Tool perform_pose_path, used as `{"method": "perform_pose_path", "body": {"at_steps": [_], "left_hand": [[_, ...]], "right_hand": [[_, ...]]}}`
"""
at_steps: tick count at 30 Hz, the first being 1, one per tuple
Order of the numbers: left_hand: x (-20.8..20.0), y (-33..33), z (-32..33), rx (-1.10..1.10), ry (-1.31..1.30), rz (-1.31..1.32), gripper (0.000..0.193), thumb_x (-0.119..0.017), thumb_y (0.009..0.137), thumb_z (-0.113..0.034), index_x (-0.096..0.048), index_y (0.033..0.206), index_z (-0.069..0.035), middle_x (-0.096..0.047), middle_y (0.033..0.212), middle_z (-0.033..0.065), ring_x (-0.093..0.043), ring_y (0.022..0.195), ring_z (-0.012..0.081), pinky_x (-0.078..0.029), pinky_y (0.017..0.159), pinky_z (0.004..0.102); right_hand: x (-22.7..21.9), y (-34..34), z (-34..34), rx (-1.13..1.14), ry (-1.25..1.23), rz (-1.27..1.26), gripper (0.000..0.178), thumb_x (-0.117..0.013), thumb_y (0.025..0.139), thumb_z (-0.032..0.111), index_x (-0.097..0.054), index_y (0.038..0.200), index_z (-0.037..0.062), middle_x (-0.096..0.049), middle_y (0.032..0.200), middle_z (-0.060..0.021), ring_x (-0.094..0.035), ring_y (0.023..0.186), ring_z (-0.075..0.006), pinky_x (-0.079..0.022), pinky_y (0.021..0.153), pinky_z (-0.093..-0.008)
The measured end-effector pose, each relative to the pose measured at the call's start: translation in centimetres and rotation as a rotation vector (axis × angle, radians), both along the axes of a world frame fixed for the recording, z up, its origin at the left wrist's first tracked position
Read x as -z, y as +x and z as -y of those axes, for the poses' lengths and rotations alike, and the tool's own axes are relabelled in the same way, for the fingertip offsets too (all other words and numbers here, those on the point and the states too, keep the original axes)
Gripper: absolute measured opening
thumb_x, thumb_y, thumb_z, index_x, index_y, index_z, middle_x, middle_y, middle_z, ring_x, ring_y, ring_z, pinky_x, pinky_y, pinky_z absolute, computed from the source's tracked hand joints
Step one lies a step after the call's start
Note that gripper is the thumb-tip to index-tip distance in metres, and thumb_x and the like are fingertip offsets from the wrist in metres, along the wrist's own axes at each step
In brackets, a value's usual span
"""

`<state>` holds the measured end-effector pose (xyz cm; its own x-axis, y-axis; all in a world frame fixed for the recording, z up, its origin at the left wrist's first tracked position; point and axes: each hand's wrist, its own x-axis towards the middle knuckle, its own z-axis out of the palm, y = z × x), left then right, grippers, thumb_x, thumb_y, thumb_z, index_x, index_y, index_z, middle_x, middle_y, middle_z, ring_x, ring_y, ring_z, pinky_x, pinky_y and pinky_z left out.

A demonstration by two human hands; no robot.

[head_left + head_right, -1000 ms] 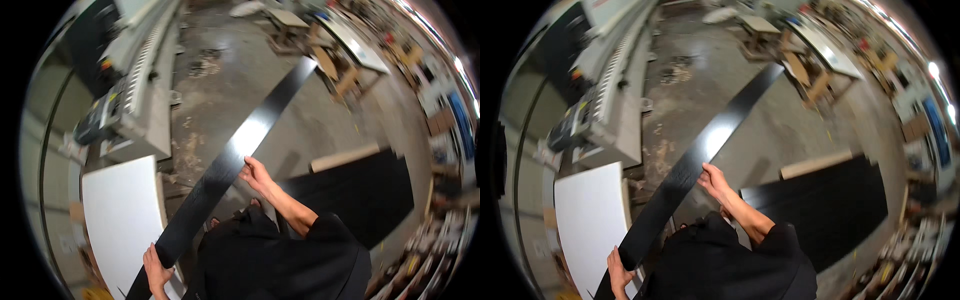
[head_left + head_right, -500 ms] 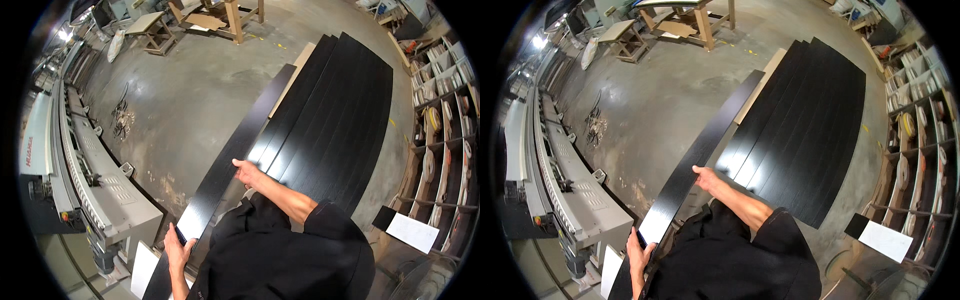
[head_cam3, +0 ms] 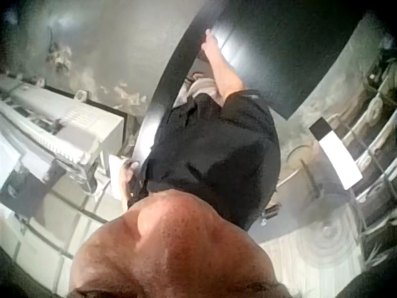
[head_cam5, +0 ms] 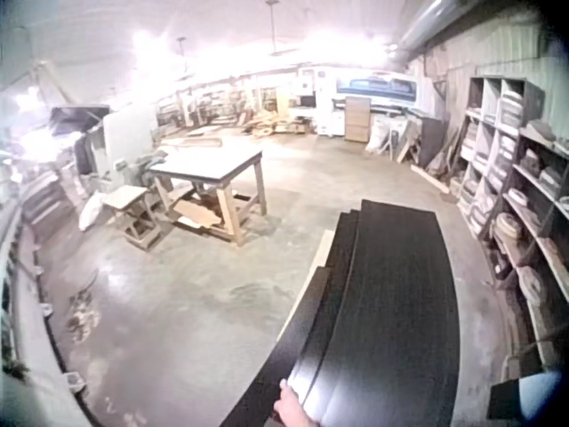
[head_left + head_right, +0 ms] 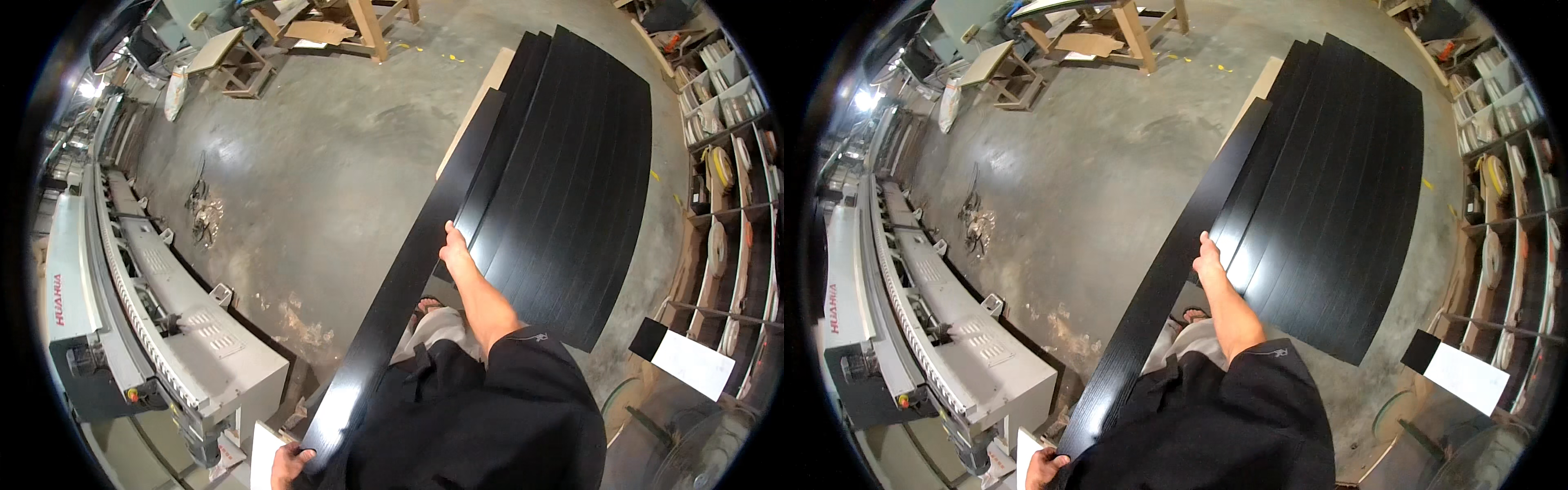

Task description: The person picks up a long black wooden panel from a workbench and places it onto a stack of similar panels on the floor, repeating this action with several panels.

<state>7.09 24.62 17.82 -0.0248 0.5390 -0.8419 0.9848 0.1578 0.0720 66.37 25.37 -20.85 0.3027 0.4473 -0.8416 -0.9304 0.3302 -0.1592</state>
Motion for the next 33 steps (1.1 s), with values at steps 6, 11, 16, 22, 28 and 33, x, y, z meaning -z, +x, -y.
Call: {"method": "perform_pose_path", "body": {"at_steps": [6, 11, 16, 22, 28, 33], "left_hand": [[3.4, 4.1, -2.2, 0.278, 0.191, 0.123, 0.036, -0.074, 0.068, -0.024, -0.062, 0.082, 0.006, -0.061, 0.070, 0.0234, -0.060, 0.065, 0.0256, -0.046, 0.063, 0.0370], [8.6, 10.4, -5.3, 0.323, 0.032, 0.131, 0.044, -0.065, 0.075, -0.036, -0.062, 0.094, 0.003, -0.062, 0.086, 0.0250, -0.060, 0.086, 0.0411, -0.047, 0.073, 0.0430], [19.3, 17.7, -9.3, 0.462, 0.110, 0.547, 0.052, -0.061, 0.079, -0.030, -0.049, 0.121, 0.000, -0.060, 0.100, 0.0263, -0.057, 0.095, 0.0415, -0.046, 0.082, 0.0439], [31.5, 29.7, -13.6, 0.534, -0.102, 0.807, 0.064, -0.063, 0.076, -0.015, -0.036, 0.133, -0.003, -0.054, 0.114, 0.0265, -0.052, 0.106, 0.0396, -0.043, 0.088, 0.0427], [47.7, 35.9, -16.4, 0.502, -0.185, 0.759, 0.068, -0.064, 0.075, -0.015, -0.035, 0.134, 0.000, -0.045, 0.127, 0.0254, -0.045, 0.119, 0.0355, -0.037, 0.100, 0.0378], [55.5, 42.0, -14.3, 0.538, -0.248, 0.872, 0.079, -0.063, 0.067, -0.009, -0.029, 0.138, -0.004, -0.046, 0.127, 0.0247, -0.045, 0.120, 0.0351, -0.038, 0.099, 0.0361]], "right_hand": [[2.4, -1.7, 1.3, -0.098, -0.173, 0.052, 0.072, -0.059, 0.085, 0.041, -0.030, 0.136, -0.0023, -0.023, 0.147, -0.0150, -0.020, 0.135, -0.0319, -0.015, 0.108, -0.0502], [-3.6, -10.0, 1.6, -0.208, -0.113, -0.059, 0.051, -0.051, 0.089, 0.044, -0.048, 0.120, 0.0033, -0.051, 0.123, -0.0171, -0.046, 0.115, -0.0306, -0.034, 0.098, -0.0471], [-2.2, -16.3, 6.1, -0.218, 0.012, -0.090, 0.029, -0.044, 0.094, 0.038, -0.056, 0.098, 0.0119, -0.062, 0.087, -0.0024, -0.060, 0.078, -0.0177, -0.049, 0.069, -0.0326], [-2.2, -22.8, 10.6, -0.785, -0.486, 0.322, 0.042, -0.056, 0.087, 0.036, -0.053, 0.115, 0.0053, -0.064, 0.103, -0.0124, -0.063, 0.088, -0.0266, -0.049, 0.078, -0.0383], [0.2, -24.5, 13.8, -1.608, -1.018, 0.761, 0.059, -0.061, 0.078, 0.036, -0.046, 0.128, 0.0093, -0.048, 0.128, -0.0181, -0.047, 0.115, -0.0378, -0.039, 0.094, -0.0472], [4.6, -26.1, 14.8, -1.827, -1.002, 0.777, 0.062, -0.061, 0.077, 0.038, -0.042, 0.127, 0.0060, -0.042, 0.124, -0.0223, -0.044, 0.112, -0.0413, -0.041, 0.091, -0.0483]]}}
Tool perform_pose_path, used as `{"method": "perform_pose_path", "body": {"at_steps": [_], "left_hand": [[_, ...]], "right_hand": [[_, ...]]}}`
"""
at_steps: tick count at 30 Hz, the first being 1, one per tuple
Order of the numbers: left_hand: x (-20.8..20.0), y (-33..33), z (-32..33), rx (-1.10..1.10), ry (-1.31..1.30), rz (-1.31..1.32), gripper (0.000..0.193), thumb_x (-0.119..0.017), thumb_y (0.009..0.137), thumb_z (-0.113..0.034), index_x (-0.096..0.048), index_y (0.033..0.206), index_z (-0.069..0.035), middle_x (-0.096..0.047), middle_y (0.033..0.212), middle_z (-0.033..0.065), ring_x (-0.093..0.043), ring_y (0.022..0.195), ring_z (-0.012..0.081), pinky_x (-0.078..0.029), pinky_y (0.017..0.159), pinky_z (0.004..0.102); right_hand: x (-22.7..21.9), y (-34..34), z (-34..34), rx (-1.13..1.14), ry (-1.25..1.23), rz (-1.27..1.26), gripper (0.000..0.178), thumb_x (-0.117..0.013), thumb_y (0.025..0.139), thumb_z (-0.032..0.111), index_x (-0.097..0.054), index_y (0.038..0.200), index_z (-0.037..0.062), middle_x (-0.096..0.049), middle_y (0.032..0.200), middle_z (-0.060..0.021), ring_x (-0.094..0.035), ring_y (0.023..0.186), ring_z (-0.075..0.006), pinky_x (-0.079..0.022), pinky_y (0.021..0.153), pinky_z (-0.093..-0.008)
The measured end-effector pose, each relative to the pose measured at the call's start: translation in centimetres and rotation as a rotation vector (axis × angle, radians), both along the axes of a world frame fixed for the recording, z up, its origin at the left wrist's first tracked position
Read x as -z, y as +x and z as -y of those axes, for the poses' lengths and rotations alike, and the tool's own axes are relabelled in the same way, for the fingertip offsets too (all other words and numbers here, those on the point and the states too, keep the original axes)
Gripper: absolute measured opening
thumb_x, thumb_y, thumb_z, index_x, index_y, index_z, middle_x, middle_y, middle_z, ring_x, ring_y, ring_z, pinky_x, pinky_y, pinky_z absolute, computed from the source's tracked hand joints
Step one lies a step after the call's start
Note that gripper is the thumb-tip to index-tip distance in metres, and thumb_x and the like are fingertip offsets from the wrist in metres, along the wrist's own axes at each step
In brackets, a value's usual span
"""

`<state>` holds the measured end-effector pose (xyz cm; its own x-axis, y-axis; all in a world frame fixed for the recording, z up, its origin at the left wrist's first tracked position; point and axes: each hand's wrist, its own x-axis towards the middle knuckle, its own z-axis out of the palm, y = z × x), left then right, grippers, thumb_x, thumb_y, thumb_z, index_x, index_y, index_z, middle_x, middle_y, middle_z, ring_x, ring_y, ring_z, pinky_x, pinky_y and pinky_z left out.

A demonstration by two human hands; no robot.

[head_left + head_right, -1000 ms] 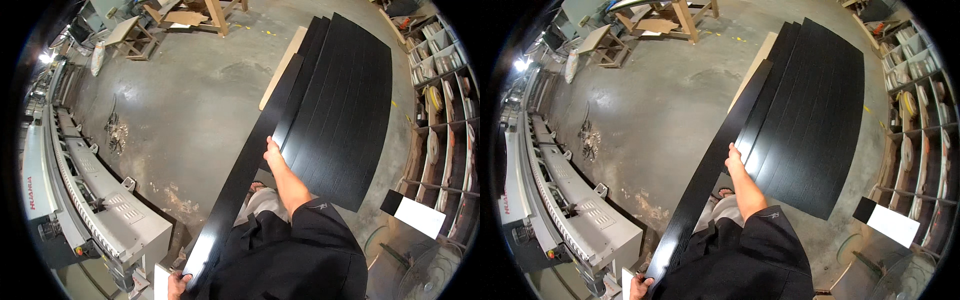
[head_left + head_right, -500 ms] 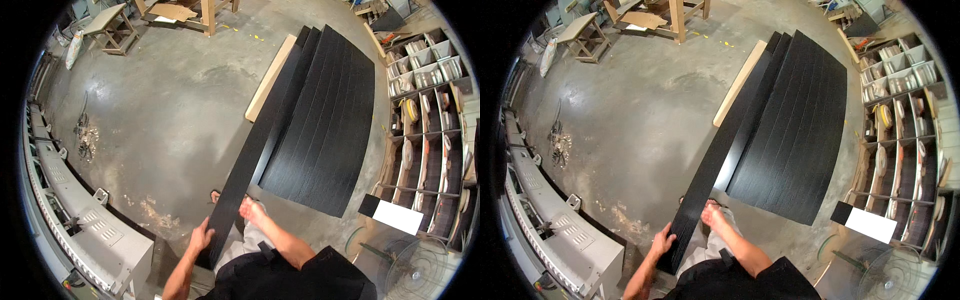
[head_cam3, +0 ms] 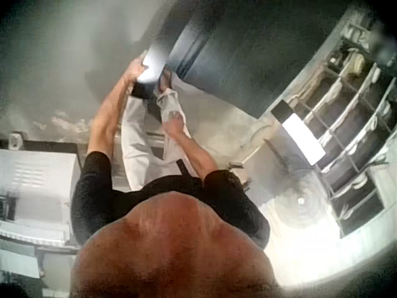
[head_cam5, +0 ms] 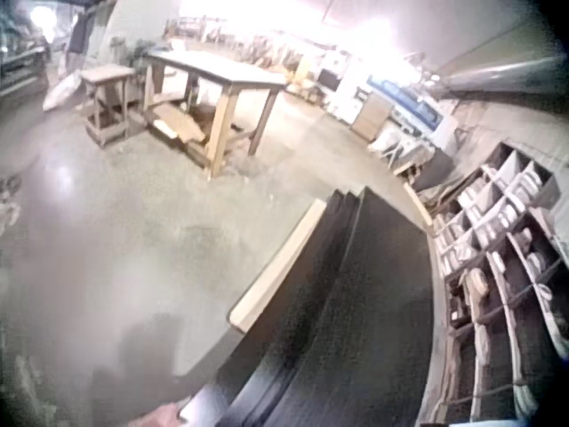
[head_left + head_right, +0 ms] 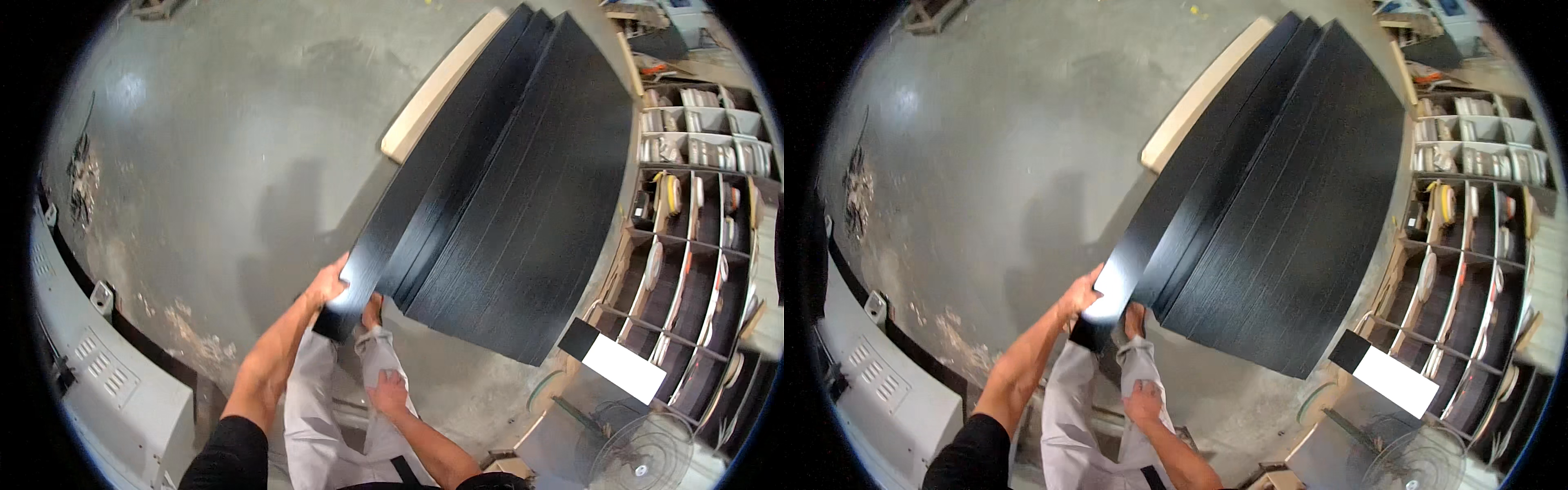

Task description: The person picks up a long black wooden panel from a workbench and places it onto a stack of similar panels on the floor, repeating this action with several panels.

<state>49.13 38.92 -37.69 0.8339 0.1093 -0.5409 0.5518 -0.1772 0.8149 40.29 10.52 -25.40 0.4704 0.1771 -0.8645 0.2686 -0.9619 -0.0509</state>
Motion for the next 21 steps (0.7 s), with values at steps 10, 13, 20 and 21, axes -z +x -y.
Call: {"method": "perform_pose_path", "body": {"at_steps": [10, 13, 20, 21], "left_hand": [[15.7, 4.4, 2.4, -0.227, 0.252, -0.177, 0.074, -0.066, 0.071, -0.006, -0.037, 0.136, -0.028, -0.052, 0.107, 0.0257, -0.052, 0.105, 0.0381, -0.042, 0.093, 0.0396], [15.9, 5.1, 4.1, -0.312, 0.206, -0.182, 0.071, -0.062, 0.070, -0.002, -0.042, 0.134, -0.027, -0.052, 0.106, 0.0242, -0.051, 0.104, 0.0389, -0.042, 0.093, 0.0409], [15.6, 7.3, 5.3, -0.410, 0.270, -0.265, 0.068, -0.058, 0.069, 0.001, -0.047, 0.130, -0.026, -0.049, 0.109, 0.0222, -0.050, 0.105, 0.0369, -0.041, 0.093, 0.0418], [15.7, 7.3, 5.5, -0.430, 0.285, -0.266, 0.066, -0.058, 0.069, 0.001, -0.049, 0.129, -0.025, -0.050, 0.107, 0.0217, -0.051, 0.102, 0.0364, -0.042, 0.092, 0.0415]], "right_hand": [[-0.1, 1.1, -3.1, -0.281, -0.075, 0.139, 0.045, -0.057, 0.077, 0.035, -0.053, 0.107, 0.0021, -0.047, 0.112, -0.0189, -0.047, 0.105, -0.0367, -0.046, 0.079, -0.0503], [0.0, 1.7, -2.8, -0.241, -0.106, 0.080, 0.046, -0.057, 0.078, 0.036, -0.052, 0.109, 0.0029, -0.048, 0.111, -0.0186, -0.048, 0.102, -0.0360, -0.047, 0.075, -0.0497], [0.4, 3.2, -2.4, -0.260, -0.117, 0.022, 0.048, -0.060, 0.076, 0.037, -0.051, 0.110, 0.0041, -0.046, 0.112, -0.0173, -0.050, 0.099, -0.0342, -0.049, 0.070, -0.0495], [0.5, 3.3, -2.5, -0.291, -0.109, 0.026, 0.048, -0.060, 0.076, 0.037, -0.051, 0.110, 0.0040, -0.046, 0.112, -0.0174, -0.051, 0.098, -0.0337, -0.049, 0.069, -0.0496]]}}
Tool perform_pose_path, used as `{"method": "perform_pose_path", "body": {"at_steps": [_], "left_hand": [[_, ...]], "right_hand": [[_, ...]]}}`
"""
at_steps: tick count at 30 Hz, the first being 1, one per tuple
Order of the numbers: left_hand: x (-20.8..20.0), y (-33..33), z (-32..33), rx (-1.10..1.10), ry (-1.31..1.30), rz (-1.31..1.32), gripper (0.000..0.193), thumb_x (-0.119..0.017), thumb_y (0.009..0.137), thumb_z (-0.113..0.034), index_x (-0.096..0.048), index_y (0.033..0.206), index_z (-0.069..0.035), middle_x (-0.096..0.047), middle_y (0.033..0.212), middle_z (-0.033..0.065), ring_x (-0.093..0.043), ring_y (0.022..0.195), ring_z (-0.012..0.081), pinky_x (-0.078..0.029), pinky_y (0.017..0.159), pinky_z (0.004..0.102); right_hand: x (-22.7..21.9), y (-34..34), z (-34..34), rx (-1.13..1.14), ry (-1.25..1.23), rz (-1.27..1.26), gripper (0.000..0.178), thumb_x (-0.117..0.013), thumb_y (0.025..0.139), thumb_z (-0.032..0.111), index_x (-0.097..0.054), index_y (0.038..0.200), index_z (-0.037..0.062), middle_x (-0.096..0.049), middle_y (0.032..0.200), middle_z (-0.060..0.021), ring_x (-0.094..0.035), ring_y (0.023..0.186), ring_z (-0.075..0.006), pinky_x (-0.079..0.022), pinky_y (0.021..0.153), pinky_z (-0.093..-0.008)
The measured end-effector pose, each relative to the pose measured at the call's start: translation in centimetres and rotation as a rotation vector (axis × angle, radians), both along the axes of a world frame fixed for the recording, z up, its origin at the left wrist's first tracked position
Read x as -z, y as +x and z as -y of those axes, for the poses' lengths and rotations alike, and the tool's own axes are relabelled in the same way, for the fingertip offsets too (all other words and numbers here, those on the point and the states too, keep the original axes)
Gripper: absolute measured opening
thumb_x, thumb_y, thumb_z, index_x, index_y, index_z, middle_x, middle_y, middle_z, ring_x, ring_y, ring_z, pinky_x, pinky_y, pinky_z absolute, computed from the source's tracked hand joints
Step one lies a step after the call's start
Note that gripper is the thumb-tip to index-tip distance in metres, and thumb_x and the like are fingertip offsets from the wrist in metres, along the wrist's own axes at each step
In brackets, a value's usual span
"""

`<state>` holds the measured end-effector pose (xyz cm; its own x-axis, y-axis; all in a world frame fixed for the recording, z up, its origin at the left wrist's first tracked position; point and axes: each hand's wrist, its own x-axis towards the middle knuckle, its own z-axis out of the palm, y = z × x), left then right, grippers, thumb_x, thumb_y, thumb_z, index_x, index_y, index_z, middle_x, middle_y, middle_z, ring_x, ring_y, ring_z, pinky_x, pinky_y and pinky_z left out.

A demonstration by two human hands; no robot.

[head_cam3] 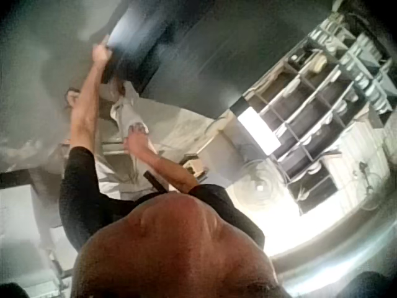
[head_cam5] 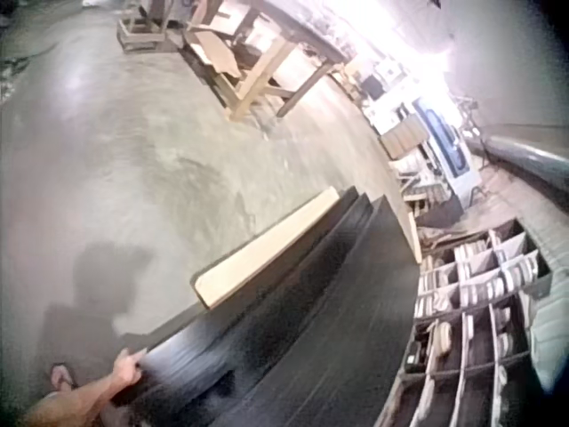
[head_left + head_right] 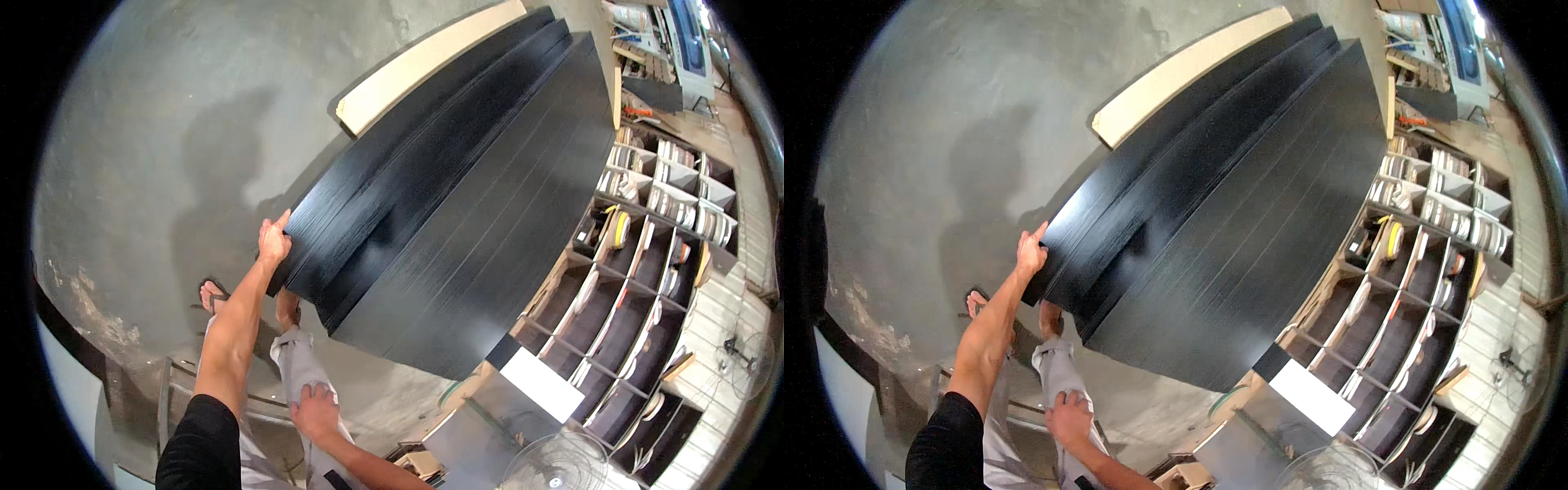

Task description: The person picks up a long black wooden panel from a workbench and places it onto a stack of similar panels on the floor, repeating this action with several panels.

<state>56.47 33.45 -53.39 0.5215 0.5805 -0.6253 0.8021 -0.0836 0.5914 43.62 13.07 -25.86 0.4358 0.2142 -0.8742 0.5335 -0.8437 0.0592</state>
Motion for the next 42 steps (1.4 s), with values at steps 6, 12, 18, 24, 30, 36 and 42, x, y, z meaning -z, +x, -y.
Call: {"method": "perform_pose_path", "body": {"at_steps": [6, 12, 18, 24, 30, 36, 42], "left_hand": [[2.2, -1.0, 0.0, -0.025, 0.242, -0.019, 0.055, -0.061, 0.063, -0.009, -0.062, 0.115, -0.026, -0.054, 0.096, 0.0148, -0.051, 0.089, 0.0344, -0.044, 0.078, 0.0438], [-2.3, -1.3, 3.0, -0.291, 0.188, -0.025, 0.075, -0.068, 0.071, -0.022, -0.033, 0.135, -0.004, -0.034, 0.132, 0.0262, -0.032, 0.121, 0.0417, -0.024, 0.104, 0.0469], [1.2, -10.8, 7.0, -1.214, -0.301, -0.223, 0.072, -0.069, 0.075, -0.023, -0.030, 0.129, 0.004, -0.051, 0.115, 0.0262, -0.053, 0.102, 0.0399, -0.045, 0.087, 0.0446], [-2.5, -6.7, 6.3, -1.445, -0.667, 0.120, 0.027, -0.064, 0.081, -0.014, -0.047, 0.100, -0.003, -0.058, 0.080, 0.0094, -0.055, 0.059, 0.0194, -0.042, 0.038, 0.0326], [2.0, -6.3, 8.5, -1.203, -0.333, 0.019, 0.028, -0.068, 0.079, -0.017, -0.058, 0.096, 0.003, -0.065, 0.087, 0.0117, -0.060, 0.076, 0.0213, -0.048, 0.068, 0.0354], [7.2, -8.6, 10.7, -1.162, -0.219, -0.127, 0.031, -0.068, 0.079, -0.020, -0.058, 0.098, 0.002, -0.064, 0.092, 0.0145, -0.061, 0.077, 0.0232, -0.048, 0.070, 0.0350], [-1.6, -2.1, 5.8, -1.016, -0.666, -0.250, 0.054, -0.066, 0.079, -0.032, -0.049, 0.112, 0.008, -0.060, 0.103, 0.0253, -0.064, 0.084, 0.0305, -0.051, 0.073, 0.0367]], "right_hand": [[0.1, 1.1, -0.8, -0.069, -0.083, -0.104, 0.055, -0.056, 0.079, 0.038, -0.045, 0.122, 0.0059, -0.044, 0.121, -0.0184, -0.048, 0.106, -0.0374, -0.047, 0.080, -0.0495], [0.0, 3.1, -1.1, -0.081, -0.109, -0.108, 0.051, -0.060, 0.076, 0.036, -0.048, 0.115, 0.0059, -0.043, 0.121, -0.0180, -0.046, 0.106, -0.0360, -0.046, 0.080, -0.0509], [0.3, 2.3, -1.4, -0.180, -0.041, -0.108, 0.048, -0.060, 0.074, 0.036, -0.049, 0.108, 0.0050, -0.045, 0.117, -0.0180, -0.048, 0.101, -0.0364, -0.048, 0.073, -0.0493], [0.7, 4.2, -0.2, -0.235, -0.023, -0.059, 0.050, -0.061, 0.074, 0.038, -0.049, 0.110, 0.0055, -0.045, 0.117, -0.0180, -0.048, 0.103, -0.0374, -0.048, 0.071, -0.0491], [0.8, 4.5, -0.8, -0.215, -0.067, -0.104, 0.050, -0.060, 0.074, 0.038, -0.049, 0.112, 0.0061, -0.045, 0.119, -0.0176, -0.047, 0.105, -0.0382, -0.048, 0.073, -0.0500], [0.3, 4.1, -1.5, -0.178, -0.019, -0.162, 0.050, -0.060, 0.074, 0.037, -0.050, 0.112, 0.0063, -0.045, 0.119, -0.0181, -0.047, 0.105, -0.0388, -0.048, 0.074, -0.0509], [1.0, 6.2, -0.1, -0.154, -0.071, -0.024, 0.050, -0.062, 0.074, 0.036, -0.052, 0.113, 0.0060, -0.047, 0.120, -0.0188, -0.050, 0.104, -0.0382, -0.047, 0.082, -0.0464]]}}
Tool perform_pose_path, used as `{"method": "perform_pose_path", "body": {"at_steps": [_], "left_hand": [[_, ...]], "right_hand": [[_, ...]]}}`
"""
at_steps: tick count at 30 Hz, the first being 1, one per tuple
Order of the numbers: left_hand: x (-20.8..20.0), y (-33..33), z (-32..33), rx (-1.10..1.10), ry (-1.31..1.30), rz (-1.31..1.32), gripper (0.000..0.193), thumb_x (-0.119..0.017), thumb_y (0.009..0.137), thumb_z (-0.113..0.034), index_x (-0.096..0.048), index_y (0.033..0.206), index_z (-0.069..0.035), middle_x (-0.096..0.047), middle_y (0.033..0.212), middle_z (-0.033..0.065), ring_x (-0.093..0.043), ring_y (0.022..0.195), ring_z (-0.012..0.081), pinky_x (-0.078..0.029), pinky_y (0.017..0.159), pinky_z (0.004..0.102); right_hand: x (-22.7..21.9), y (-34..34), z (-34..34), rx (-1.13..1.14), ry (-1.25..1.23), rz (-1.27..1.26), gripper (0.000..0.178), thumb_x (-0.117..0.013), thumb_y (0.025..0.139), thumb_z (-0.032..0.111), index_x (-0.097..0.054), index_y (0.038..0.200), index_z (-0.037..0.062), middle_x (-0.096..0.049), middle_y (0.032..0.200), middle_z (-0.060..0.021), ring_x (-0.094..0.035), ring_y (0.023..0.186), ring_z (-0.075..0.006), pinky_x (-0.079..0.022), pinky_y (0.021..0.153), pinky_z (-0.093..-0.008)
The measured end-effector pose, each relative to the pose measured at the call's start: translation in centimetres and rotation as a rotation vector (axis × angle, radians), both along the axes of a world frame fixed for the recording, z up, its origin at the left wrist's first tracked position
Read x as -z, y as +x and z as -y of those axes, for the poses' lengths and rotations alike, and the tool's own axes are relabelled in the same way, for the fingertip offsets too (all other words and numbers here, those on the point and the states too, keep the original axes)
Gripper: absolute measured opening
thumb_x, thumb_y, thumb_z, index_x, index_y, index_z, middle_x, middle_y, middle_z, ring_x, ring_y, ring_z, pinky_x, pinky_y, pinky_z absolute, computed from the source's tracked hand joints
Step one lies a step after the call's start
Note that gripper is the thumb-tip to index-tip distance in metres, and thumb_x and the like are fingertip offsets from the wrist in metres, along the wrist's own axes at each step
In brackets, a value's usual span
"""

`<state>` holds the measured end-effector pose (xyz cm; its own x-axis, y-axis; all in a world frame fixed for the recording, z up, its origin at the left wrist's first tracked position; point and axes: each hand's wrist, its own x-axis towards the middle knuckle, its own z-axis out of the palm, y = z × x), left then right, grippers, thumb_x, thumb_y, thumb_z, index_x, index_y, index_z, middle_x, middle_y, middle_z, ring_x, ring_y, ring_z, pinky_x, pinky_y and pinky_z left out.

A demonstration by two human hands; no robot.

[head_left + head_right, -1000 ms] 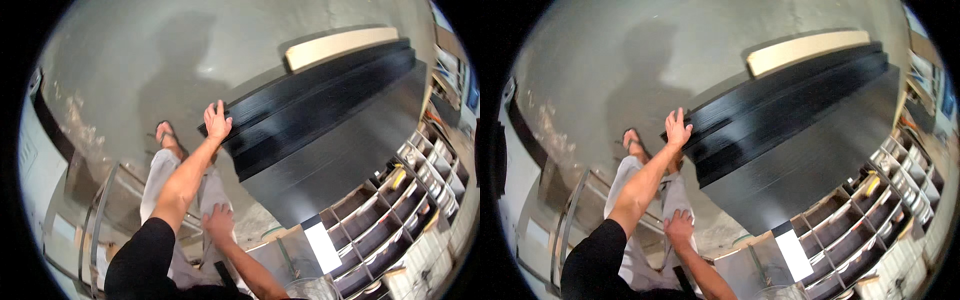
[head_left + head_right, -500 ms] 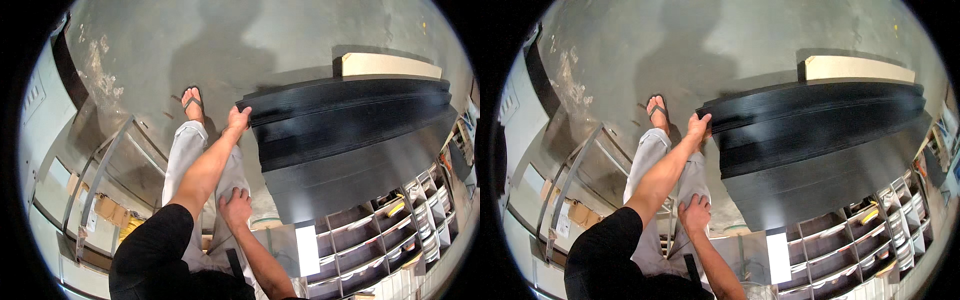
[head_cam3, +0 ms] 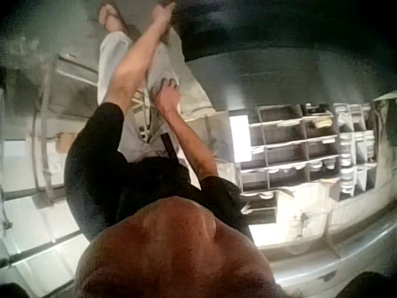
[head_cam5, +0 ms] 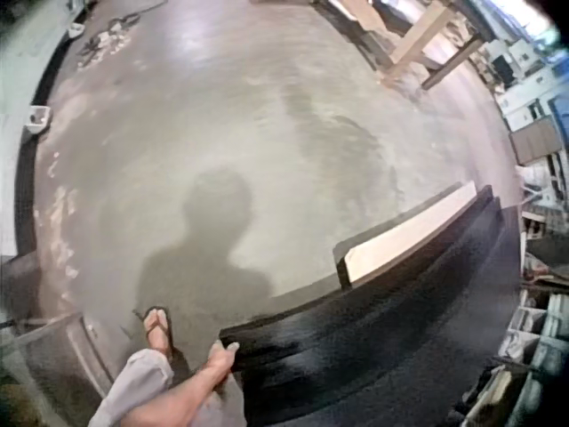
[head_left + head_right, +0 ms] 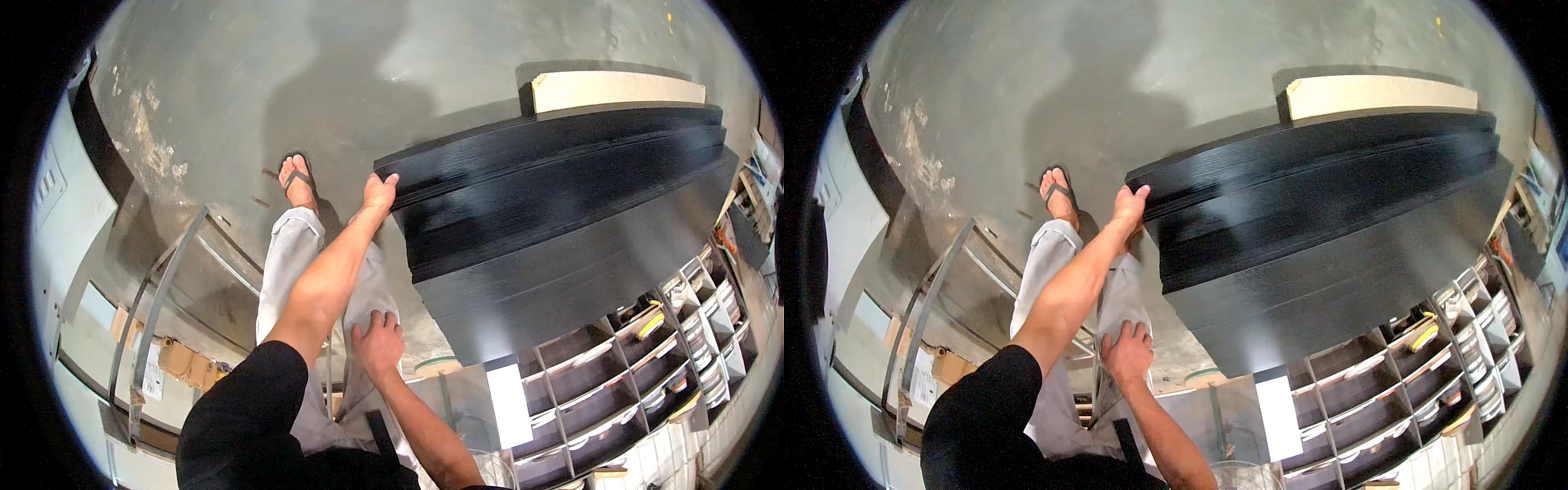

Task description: The person picks up a long black wooden panel from a workbench and places it onto a stack of similar panels on the floor, repeating this action with several panels.

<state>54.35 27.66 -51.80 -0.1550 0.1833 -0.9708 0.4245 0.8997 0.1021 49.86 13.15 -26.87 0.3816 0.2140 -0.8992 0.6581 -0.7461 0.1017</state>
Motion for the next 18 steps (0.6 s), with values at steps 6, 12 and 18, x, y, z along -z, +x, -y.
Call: {"method": "perform_pose_path", "body": {"at_steps": [6, 12, 18], "left_hand": [[-2.6, -10.1, 9.3, 0.289, 0.462, 0.138, 0.049, -0.047, 0.086, -0.045, -0.055, 0.113, -0.004, -0.055, 0.113, 0.0248, -0.055, 0.101, 0.0400, -0.044, 0.086, 0.0459], [-9.4, -15.2, 18.1, 0.763, 0.208, -0.018, 0.031, -0.053, 0.080, -0.026, -0.063, 0.097, -0.002, -0.058, 0.104, 0.0249, -0.053, 0.103, 0.0394, -0.041, 0.090, 0.0449], [-9.0, -16.1, 17.2, 0.842, 0.238, 0.030, 0.022, -0.054, 0.075, -0.021, -0.065, 0.085, -0.004, -0.062, 0.084, 0.0215, -0.059, 0.082, 0.0403, -0.046, 0.074, 0.0478]], "right_hand": [[-0.3, -0.9, -0.8, 0.071, -0.005, -0.082, 0.050, -0.060, 0.076, 0.036, -0.051, 0.114, 0.0057, -0.047, 0.119, -0.0195, -0.050, 0.104, -0.0392, -0.046, 0.082, -0.0476], [-0.4, -1.3, 0.0, 0.137, 0.013, -0.094, 0.042, -0.052, 0.081, 0.033, -0.052, 0.111, 0.0039, -0.048, 0.116, -0.0216, -0.051, 0.102, -0.0407, -0.047, 0.081, -0.0479], [-0.4, -0.9, 0.2, 0.112, 0.117, -0.081, 0.032, -0.046, 0.086, 0.030, -0.055, 0.103, 0.0043, -0.053, 0.105, -0.0197, -0.057, 0.090, -0.0386, -0.049, 0.072, -0.0476]]}}
